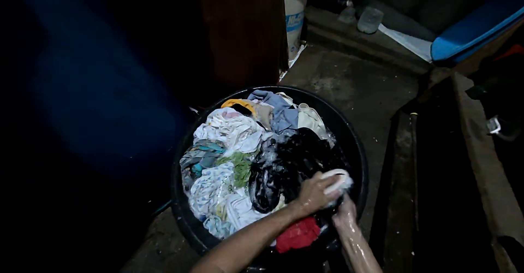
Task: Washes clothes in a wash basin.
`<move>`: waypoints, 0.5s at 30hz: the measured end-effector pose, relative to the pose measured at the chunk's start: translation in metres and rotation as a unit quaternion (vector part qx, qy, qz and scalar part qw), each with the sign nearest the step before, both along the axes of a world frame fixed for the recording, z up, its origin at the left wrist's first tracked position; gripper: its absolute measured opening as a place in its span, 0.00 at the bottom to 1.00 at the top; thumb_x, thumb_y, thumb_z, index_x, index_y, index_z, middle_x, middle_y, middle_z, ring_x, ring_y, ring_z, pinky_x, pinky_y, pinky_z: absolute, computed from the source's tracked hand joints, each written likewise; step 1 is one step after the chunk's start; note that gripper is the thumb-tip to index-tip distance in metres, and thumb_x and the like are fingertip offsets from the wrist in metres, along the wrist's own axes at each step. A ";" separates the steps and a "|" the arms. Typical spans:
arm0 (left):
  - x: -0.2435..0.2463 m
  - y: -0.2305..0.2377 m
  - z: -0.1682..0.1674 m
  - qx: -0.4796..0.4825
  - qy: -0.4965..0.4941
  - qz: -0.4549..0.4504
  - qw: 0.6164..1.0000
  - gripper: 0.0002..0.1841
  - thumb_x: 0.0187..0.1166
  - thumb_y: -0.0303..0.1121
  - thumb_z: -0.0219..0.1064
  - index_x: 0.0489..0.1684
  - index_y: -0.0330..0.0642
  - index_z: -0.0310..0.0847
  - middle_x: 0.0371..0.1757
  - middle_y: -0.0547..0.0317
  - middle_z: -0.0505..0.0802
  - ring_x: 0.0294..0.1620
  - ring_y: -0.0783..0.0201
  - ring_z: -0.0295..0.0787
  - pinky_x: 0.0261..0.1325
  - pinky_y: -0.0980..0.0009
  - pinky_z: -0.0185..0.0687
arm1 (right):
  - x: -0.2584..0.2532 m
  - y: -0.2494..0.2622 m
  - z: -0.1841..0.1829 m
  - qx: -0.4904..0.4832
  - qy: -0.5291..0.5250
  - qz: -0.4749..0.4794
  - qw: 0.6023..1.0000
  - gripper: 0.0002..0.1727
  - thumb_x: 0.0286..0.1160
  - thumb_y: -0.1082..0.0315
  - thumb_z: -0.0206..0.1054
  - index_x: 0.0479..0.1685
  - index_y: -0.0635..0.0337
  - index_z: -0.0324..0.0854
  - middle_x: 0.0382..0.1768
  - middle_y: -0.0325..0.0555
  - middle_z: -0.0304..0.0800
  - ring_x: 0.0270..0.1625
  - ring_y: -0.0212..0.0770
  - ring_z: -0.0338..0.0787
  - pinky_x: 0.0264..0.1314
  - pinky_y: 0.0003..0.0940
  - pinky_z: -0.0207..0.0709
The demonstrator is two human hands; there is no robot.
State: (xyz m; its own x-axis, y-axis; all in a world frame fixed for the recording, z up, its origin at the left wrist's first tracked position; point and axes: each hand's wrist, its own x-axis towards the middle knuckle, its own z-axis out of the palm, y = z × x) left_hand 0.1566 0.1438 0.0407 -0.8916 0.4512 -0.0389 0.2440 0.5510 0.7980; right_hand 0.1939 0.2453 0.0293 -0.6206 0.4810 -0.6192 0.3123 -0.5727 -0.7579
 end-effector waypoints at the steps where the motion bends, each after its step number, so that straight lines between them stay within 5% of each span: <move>1: -0.021 -0.016 -0.007 -0.058 -0.004 -0.021 0.998 0.25 0.85 0.48 0.65 0.81 0.58 0.79 0.72 0.32 0.85 0.64 0.34 0.88 0.65 0.35 0.81 | -0.003 -0.003 -0.001 -0.010 -0.016 0.013 1.000 0.20 0.94 0.55 0.49 0.67 0.60 0.73 0.43 0.46 0.83 0.40 0.37 0.85 0.41 0.37 0.81; 5: -0.132 -0.117 -0.045 -0.208 0.077 0.039 0.974 0.22 0.86 0.41 0.65 0.77 0.53 0.80 0.70 0.37 0.87 0.66 0.32 0.87 0.63 0.31 0.82 | -0.006 -0.011 0.026 -0.005 -0.019 0.083 0.996 0.21 0.94 0.57 0.50 0.75 0.59 0.70 0.52 0.47 0.85 0.47 0.35 0.87 0.47 0.35 0.84; 7: -0.160 -0.146 -0.037 -0.261 0.022 0.119 0.958 0.21 0.85 0.38 0.66 0.75 0.46 0.82 0.70 0.25 0.83 0.68 0.24 0.83 0.62 0.26 0.78 | -0.007 0.001 0.019 0.047 -0.020 0.090 0.995 0.21 0.94 0.59 0.51 0.75 0.62 0.71 0.54 0.49 0.84 0.49 0.34 0.86 0.51 0.34 0.82; 12: -0.090 -0.061 0.007 -0.127 0.051 0.096 0.986 0.22 0.83 0.47 0.67 0.72 0.51 0.86 0.66 0.39 0.90 0.66 0.37 0.88 0.66 0.36 0.81 | -0.017 0.005 -0.012 0.140 -0.079 0.131 0.978 0.25 0.93 0.62 0.53 0.81 0.69 0.68 0.75 0.64 0.75 0.72 0.51 0.78 0.74 0.49 0.71; 15: -0.027 0.007 0.019 -0.049 0.017 -0.033 0.998 0.21 0.81 0.43 0.69 0.72 0.54 0.87 0.62 0.32 0.90 0.56 0.34 0.91 0.55 0.36 0.85 | -0.013 0.007 -0.006 0.223 -0.102 0.183 0.952 0.19 0.92 0.71 0.49 0.72 0.75 0.71 0.63 0.63 0.81 0.63 0.45 0.82 0.69 0.40 0.74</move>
State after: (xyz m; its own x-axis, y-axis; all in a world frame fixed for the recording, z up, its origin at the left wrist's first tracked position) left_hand 0.1294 0.1506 0.0601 -0.8617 0.5044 -0.0551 0.3090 0.6078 0.7316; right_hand 0.1809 0.2519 0.0235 -0.6864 0.4981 -0.5299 0.5956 -0.0331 -0.8026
